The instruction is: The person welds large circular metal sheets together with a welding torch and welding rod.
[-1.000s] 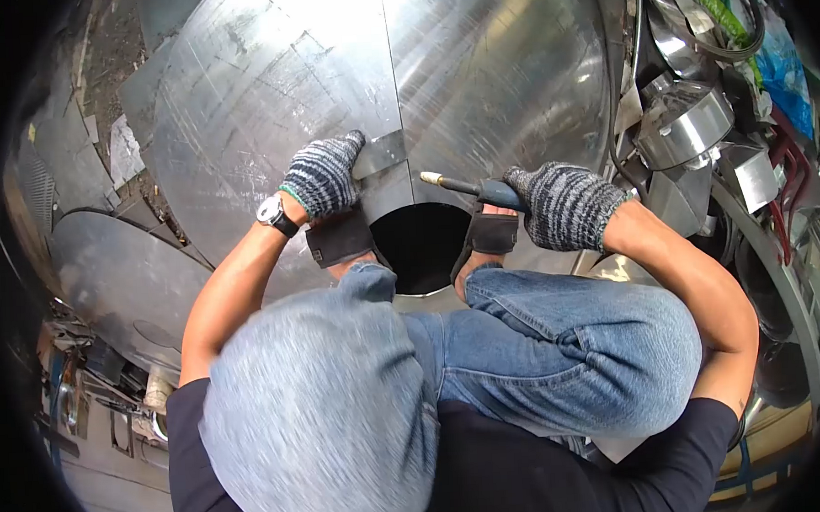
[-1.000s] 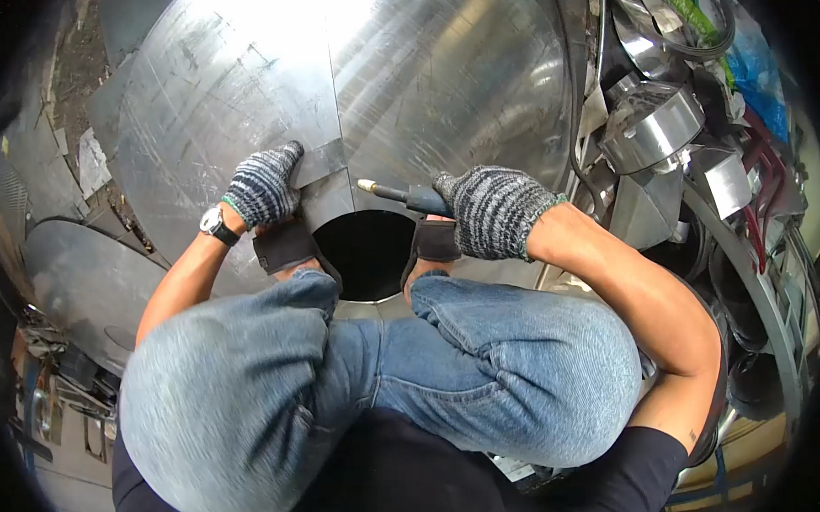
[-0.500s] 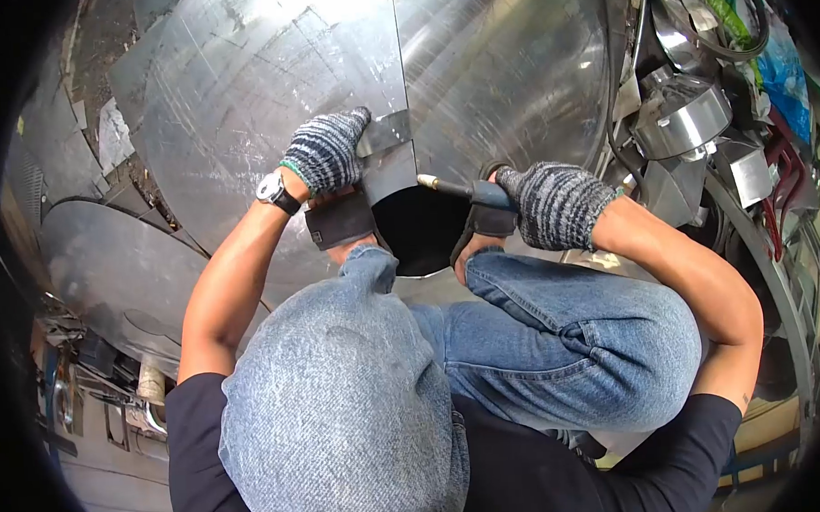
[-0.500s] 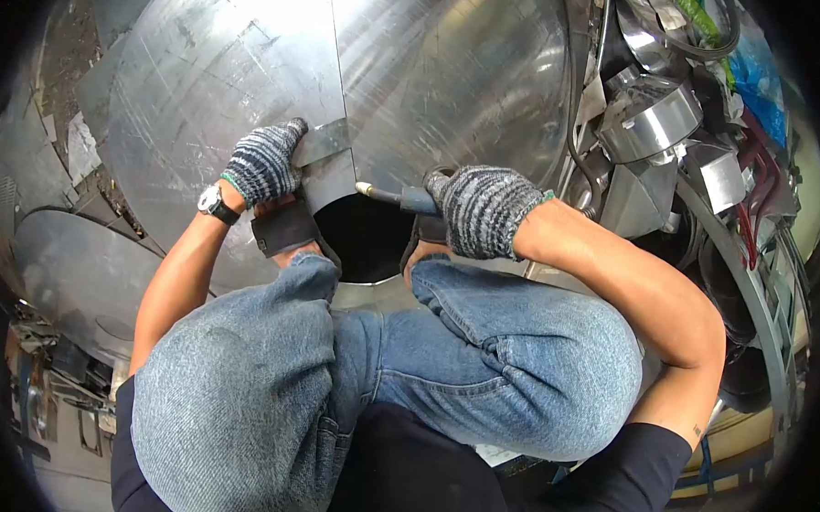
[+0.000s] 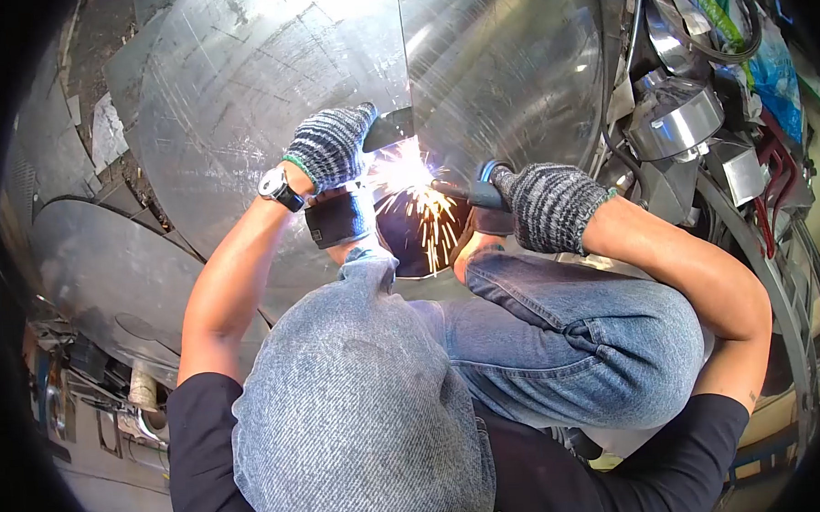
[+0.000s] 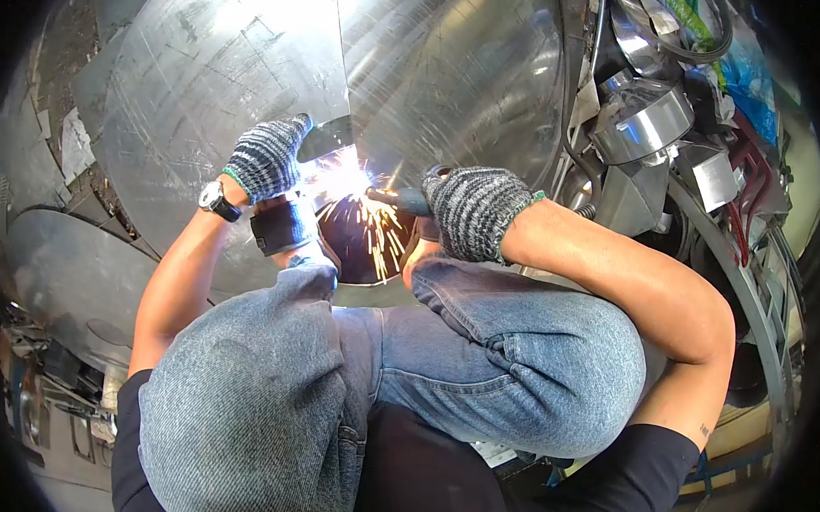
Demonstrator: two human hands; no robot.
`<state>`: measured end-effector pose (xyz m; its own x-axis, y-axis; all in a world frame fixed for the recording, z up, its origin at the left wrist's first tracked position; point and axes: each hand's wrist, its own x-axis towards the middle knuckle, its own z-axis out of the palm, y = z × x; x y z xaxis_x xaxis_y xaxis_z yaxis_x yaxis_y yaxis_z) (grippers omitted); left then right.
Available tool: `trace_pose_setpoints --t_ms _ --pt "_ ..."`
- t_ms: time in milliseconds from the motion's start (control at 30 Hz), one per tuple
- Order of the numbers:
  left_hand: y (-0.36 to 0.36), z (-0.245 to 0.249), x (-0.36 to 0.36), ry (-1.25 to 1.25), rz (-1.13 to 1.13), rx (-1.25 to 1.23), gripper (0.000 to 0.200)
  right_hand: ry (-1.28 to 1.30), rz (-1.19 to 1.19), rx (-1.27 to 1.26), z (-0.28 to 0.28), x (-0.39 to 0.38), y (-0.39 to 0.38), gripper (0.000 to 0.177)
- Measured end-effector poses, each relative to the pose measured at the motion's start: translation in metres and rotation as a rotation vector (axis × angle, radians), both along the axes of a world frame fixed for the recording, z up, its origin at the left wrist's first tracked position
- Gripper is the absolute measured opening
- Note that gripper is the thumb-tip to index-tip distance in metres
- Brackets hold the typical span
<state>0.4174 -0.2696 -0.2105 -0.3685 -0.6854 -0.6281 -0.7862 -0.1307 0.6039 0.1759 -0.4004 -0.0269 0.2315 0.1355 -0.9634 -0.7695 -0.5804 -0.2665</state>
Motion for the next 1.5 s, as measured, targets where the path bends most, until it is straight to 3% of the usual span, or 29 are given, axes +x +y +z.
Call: trace_pose_setpoints --t_ms 233,267,433,567,633,700,767,833,1200,1367,1500 --pt "0.01 -0.015 0.0 0.008 -0.046 -0.088 0.064 0.018 -0.005 0.01 -0.009 -0.007 0.005 0.07" --pt "0.017 -0.018 0.004 0.097 0.006 -0.243 0.064 0.035 -0.024 0.017 -0.008 -0.01 0.004 0.072" --pt "0.009 -0.01 0.003 0.042 -0.045 -0.061 0.064 -0.038 0.027 -0.013 -0.014 -0.018 0.011 0.088" --pt "0.024 -0.027 0.006 0.11 0.017 -0.254 0.061 0.066 -0.002 0.027 -0.005 -0.008 0.005 0.087" --pt "0.026 -0.033 0.005 0.122 0.015 -0.302 0.06 0.048 -0.029 -0.003 -0.005 -0.01 0.006 0.077" --pt "0.021 -0.028 0.004 0.123 0.034 -0.248 0.062 0.006 -0.055 -0.005 -0.003 -0.011 0.003 0.073" --pt "0.001 -0.006 -0.002 -0.016 -0.025 0.002 0.061 -0.072 -0.107 -0.048 -0.003 -0.014 -0.001 0.062" --pt "0.006 -0.011 -0.002 -0.01 -0.01 -0.034 0.062 -0.05 -0.165 -0.066 0.001 -0.019 -0.007 0.059" --pt "0.0 0.0 -0.002 -0.032 -0.016 -0.007 0.063 -0.037 -0.169 -0.032 -0.005 -0.039 0.01 0.058" --pt "0.003 -0.002 -0.001 -0.024 -0.007 -0.03 0.063 -0.026 -0.117 -0.032 -0.004 -0.035 0.008 0.049" --pt "0.003 -0.001 -0.002 -0.017 0.005 -0.042 0.064 0.017 -0.11 0.007 0.0 -0.028 0.003 0.059"
